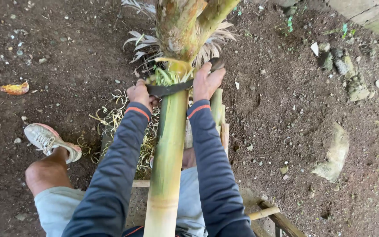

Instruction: Stripping outer bark and smoothing a bamboo stalk using a curved knife.

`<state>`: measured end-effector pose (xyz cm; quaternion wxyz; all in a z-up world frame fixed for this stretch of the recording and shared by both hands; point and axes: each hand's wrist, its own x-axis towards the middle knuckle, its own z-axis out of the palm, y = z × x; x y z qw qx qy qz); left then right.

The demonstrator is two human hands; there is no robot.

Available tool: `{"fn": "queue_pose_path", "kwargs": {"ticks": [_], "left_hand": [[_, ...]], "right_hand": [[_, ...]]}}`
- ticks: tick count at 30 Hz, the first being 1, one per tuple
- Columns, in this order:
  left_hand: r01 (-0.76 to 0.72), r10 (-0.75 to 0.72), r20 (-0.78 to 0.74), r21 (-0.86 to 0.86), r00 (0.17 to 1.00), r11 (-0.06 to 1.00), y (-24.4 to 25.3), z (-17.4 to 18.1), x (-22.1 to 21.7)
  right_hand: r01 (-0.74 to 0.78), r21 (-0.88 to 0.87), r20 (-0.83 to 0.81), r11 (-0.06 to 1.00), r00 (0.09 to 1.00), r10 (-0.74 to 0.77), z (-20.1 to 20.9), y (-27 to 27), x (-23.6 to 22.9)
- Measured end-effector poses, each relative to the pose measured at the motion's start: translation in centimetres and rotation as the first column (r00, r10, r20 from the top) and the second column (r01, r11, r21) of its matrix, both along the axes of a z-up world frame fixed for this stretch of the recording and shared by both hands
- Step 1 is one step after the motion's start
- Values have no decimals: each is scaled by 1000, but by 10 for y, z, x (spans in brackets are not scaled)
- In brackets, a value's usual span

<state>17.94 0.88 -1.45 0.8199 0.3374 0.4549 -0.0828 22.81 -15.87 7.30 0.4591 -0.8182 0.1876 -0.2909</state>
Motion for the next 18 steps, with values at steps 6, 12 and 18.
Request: {"fn": "queue_pose_path", "kwargs": {"ticks": [6, 12, 18], "left_hand": [[-18, 17, 46, 12, 999, 1000, 2, -3, -59], [-109, 112, -19, 96, 994, 989, -1, 16, -185], [-105, 110, -45, 96, 993, 990, -1, 29, -213]], "right_hand": [[-78, 83, -134, 994, 987, 89, 29, 8, -50], [-162, 106, 14, 981, 987, 162, 30, 14, -171], [-113, 255, -34, 960, 991, 126, 37, 18, -191]]}}
